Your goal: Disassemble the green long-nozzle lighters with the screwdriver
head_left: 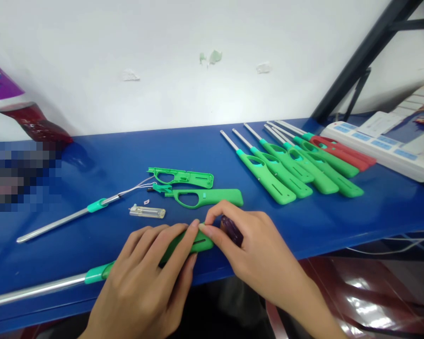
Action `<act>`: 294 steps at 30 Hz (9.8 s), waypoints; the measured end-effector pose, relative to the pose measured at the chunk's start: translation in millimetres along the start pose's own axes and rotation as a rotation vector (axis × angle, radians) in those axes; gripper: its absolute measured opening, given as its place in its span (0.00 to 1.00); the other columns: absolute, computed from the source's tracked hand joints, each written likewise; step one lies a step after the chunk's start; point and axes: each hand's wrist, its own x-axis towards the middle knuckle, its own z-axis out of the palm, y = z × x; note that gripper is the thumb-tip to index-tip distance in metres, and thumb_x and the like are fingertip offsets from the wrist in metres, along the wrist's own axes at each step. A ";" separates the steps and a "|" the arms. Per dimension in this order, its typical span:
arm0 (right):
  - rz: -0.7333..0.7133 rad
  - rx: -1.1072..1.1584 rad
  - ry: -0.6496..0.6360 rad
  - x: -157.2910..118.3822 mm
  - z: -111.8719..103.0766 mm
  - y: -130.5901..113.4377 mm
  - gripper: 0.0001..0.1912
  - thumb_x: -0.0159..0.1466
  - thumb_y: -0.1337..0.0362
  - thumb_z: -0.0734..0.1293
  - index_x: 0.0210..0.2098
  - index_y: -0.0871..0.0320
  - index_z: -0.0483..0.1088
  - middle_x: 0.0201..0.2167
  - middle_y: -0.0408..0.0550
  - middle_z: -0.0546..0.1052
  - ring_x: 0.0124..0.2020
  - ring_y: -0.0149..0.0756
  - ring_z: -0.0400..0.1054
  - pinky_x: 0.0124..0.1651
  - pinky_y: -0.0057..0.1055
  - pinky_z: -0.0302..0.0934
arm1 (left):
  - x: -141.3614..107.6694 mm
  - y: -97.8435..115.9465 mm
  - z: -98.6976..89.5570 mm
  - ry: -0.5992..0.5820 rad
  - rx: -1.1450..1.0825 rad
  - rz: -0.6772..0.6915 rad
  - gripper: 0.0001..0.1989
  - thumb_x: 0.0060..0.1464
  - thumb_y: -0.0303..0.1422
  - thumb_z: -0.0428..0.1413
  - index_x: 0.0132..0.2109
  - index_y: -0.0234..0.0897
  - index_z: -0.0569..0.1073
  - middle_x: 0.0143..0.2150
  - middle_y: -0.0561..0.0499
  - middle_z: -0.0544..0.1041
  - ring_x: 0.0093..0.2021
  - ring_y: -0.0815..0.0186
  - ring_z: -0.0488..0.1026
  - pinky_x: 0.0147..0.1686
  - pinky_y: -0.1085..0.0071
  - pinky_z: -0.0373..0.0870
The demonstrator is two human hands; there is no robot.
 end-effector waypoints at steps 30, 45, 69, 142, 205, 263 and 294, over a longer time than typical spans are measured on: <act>-0.017 -0.030 -0.004 -1.0 0.5 0.7 0.04 0.73 0.59 0.65 0.40 0.49 0.68 0.24 0.33 0.70 0.24 0.28 0.63 0.32 0.28 0.50 | 0.0 -0.1 0.7 0.014 0.002 0.002 0.25 0.62 0.23 0.57 0.66 0.30 0.68 0.52 0.39 0.78 0.49 0.51 0.73 0.48 0.53 0.69; -0.013 -0.030 -0.011 -1.8 0.0 0.2 0.05 0.73 0.58 0.64 0.39 0.48 0.67 0.24 0.32 0.70 0.25 0.27 0.62 0.32 0.28 0.50 | 0.2 0.2 1.6 0.015 -0.004 0.007 0.25 0.62 0.22 0.57 0.66 0.29 0.68 0.52 0.39 0.77 0.49 0.52 0.72 0.48 0.53 0.68; -0.026 -0.037 0.000 -0.5 1.9 1.6 0.05 0.73 0.58 0.64 0.39 0.48 0.67 0.25 0.31 0.71 0.25 0.27 0.63 0.33 0.27 0.50 | -1.6 -0.6 1.4 0.017 0.021 -0.001 0.25 0.63 0.24 0.56 0.66 0.31 0.68 0.52 0.40 0.78 0.49 0.52 0.73 0.48 0.53 0.69; 0.059 0.058 -0.084 2.2 -5.5 2.4 0.07 0.70 0.58 0.68 0.36 0.50 0.72 0.27 0.31 0.76 0.27 0.26 0.66 0.34 0.26 0.53 | 2.0 -4.1 -3.3 -0.042 -0.103 0.027 0.22 0.64 0.24 0.57 0.64 0.34 0.70 0.55 0.43 0.75 0.52 0.55 0.69 0.51 0.57 0.66; -0.077 -0.364 0.002 -2.0 11.3 -1.9 0.09 0.72 0.60 0.60 0.34 0.52 0.59 0.25 0.35 0.71 0.23 0.32 0.63 0.29 0.34 0.38 | 0.4 -0.4 -0.2 0.009 -0.050 0.005 0.17 0.64 0.26 0.57 0.59 0.31 0.73 0.53 0.41 0.76 0.52 0.54 0.71 0.50 0.56 0.66; -0.056 -0.189 -0.008 -3.9 5.5 -3.3 0.09 0.76 0.58 0.58 0.39 0.51 0.65 0.32 0.35 0.78 0.29 0.30 0.70 0.34 0.30 0.52 | -1.4 -1.1 0.5 0.014 0.001 0.048 0.21 0.62 0.26 0.58 0.61 0.29 0.72 0.53 0.39 0.76 0.51 0.52 0.72 0.50 0.54 0.67; -0.064 -0.128 -0.017 -3.5 3.1 -3.7 0.14 0.77 0.56 0.54 0.37 0.52 0.62 0.31 0.37 0.75 0.29 0.31 0.67 0.34 0.31 0.50 | 0.6 -1.0 2.0 0.037 0.007 0.056 0.20 0.63 0.25 0.57 0.61 0.28 0.72 0.52 0.39 0.76 0.50 0.52 0.72 0.50 0.53 0.67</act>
